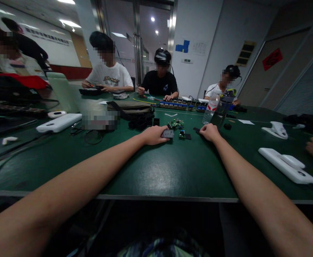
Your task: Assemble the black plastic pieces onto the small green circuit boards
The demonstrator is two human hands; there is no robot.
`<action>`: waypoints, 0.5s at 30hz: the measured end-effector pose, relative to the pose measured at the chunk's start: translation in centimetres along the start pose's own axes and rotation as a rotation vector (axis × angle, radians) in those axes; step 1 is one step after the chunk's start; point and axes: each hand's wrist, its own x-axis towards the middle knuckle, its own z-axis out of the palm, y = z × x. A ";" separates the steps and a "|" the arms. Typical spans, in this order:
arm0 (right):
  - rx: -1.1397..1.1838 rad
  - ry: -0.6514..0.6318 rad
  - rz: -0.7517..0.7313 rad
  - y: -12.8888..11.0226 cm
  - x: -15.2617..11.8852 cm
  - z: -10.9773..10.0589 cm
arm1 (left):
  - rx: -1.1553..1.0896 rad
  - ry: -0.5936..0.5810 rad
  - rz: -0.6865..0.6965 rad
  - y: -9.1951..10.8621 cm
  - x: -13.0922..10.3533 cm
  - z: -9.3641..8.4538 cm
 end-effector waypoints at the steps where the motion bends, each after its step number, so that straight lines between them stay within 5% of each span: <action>1: 0.003 0.014 0.009 0.1 0.1 0.0 | 0.000 -0.003 -0.001 0.0 0.0 0.0; 7: 0.120 0.134 0.089 0.9 0.2 -0.5 | -0.001 -0.002 -0.013 0.1 0.0 -0.1; 15: 0.558 0.313 0.116 0.4 0.4 -1.5 | -0.024 -0.008 -0.004 0.1 -0.1 -0.1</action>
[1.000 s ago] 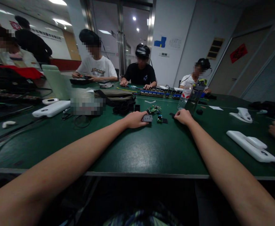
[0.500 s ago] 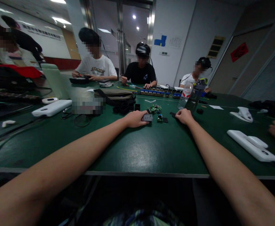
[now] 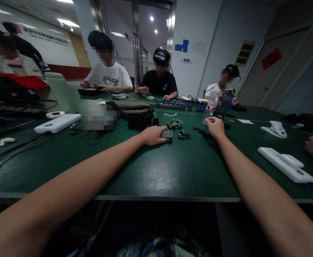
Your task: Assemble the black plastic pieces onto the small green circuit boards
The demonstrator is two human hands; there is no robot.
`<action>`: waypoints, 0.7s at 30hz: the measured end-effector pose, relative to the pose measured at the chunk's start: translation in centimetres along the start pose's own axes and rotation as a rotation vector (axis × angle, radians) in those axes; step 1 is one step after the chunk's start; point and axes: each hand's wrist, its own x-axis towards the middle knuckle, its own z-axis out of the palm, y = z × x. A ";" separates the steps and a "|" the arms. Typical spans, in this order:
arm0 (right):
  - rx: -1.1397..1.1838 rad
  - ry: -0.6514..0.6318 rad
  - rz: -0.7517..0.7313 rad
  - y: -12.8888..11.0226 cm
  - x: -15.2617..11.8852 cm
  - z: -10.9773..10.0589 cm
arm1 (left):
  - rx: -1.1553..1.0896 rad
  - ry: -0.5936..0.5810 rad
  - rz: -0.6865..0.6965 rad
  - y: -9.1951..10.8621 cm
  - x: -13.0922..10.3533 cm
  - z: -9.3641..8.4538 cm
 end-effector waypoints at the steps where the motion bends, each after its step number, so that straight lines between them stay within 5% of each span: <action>1: 0.080 -0.025 0.027 -0.2 0.1 -0.1 | 0.000 -0.001 0.004 0.0 0.0 0.0; 7: 0.476 -0.562 0.144 -1.7 -0.6 -1.2 | 0.019 0.006 0.006 0.0 0.1 0.0; 10: 0.551 -0.716 0.245 -2.0 -1.5 -0.9 | 0.031 0.002 0.001 0.1 0.1 0.0; 15: 0.672 -0.725 0.450 -1.7 -2.1 0.6 | 0.032 0.000 -0.004 0.1 0.0 -0.1; 21: 0.677 -0.631 0.506 -0.9 -1.5 0.6 | 0.017 -0.004 -0.010 0.0 0.0 -0.1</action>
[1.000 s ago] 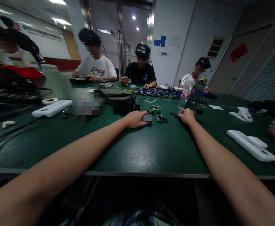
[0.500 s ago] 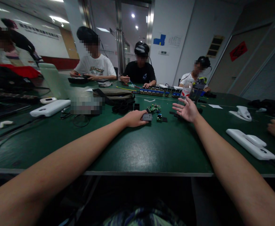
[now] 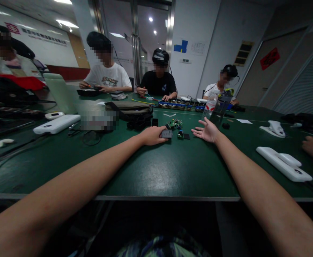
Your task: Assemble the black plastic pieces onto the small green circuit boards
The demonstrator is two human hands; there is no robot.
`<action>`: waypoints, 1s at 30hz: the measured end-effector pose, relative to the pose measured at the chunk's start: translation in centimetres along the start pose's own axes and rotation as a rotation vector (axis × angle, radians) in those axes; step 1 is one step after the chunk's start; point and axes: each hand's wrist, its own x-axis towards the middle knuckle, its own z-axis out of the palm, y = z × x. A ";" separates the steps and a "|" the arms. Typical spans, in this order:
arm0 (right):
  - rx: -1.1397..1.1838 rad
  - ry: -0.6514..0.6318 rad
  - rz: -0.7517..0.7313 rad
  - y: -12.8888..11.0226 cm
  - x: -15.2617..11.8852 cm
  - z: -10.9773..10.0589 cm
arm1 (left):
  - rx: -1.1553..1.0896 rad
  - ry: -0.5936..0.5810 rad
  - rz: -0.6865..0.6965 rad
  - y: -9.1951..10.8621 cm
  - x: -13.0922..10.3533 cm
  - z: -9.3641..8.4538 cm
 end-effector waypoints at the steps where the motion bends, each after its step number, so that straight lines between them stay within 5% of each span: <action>1: 0.001 0.016 0.000 0.0 0.0 -0.1 | -0.002 0.000 -0.001 0.0 0.0 0.0; 5: -0.062 0.054 -0.035 -0.2 0.1 -0.1 | -0.002 0.003 0.013 -0.1 0.1 0.1; 9: -0.268 0.063 -0.232 -0.4 -0.2 1.0 | -0.002 0.012 0.008 -0.1 0.2 0.2; 15: -1.007 -0.134 -0.651 0.5 -1.4 3.9 | 0.005 0.014 0.011 -0.1 0.1 0.2; 20: -1.246 -0.142 -0.659 0.8 -1.9 5.6 | -0.003 0.021 0.006 0.0 0.0 0.2; 30: -1.344 -0.023 -0.569 0.2 -1.6 4.0 | 0.005 0.009 0.012 0.0 0.0 0.1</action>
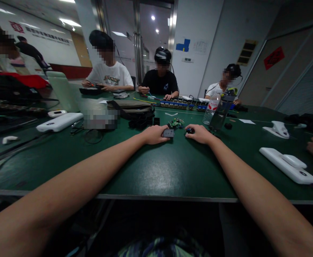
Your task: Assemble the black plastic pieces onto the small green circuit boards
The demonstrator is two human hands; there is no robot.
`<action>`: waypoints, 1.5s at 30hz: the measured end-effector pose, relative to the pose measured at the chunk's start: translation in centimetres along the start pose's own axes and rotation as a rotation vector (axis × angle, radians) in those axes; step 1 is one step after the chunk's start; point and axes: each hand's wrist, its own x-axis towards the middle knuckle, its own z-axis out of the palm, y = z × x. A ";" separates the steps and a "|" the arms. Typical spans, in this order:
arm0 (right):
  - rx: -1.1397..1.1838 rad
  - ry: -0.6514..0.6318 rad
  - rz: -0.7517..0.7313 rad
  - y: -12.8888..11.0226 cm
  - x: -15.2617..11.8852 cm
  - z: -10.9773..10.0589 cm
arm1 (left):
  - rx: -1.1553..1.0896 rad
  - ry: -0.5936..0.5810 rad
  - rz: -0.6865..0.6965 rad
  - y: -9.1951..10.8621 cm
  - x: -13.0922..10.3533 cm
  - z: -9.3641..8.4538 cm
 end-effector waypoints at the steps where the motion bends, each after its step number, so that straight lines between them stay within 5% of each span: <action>1: -0.007 -0.002 0.009 0.0 0.0 0.0 | 0.004 0.001 0.003 0.0 0.0 0.0; 19: 0.126 0.021 -0.119 -0.9 0.0 0.9 | -0.016 -0.004 0.008 -0.2 0.2 0.4; 45: 0.118 0.030 -0.106 -0.4 0.3 0.9 | -0.012 -0.015 0.021 0.2 0.0 0.0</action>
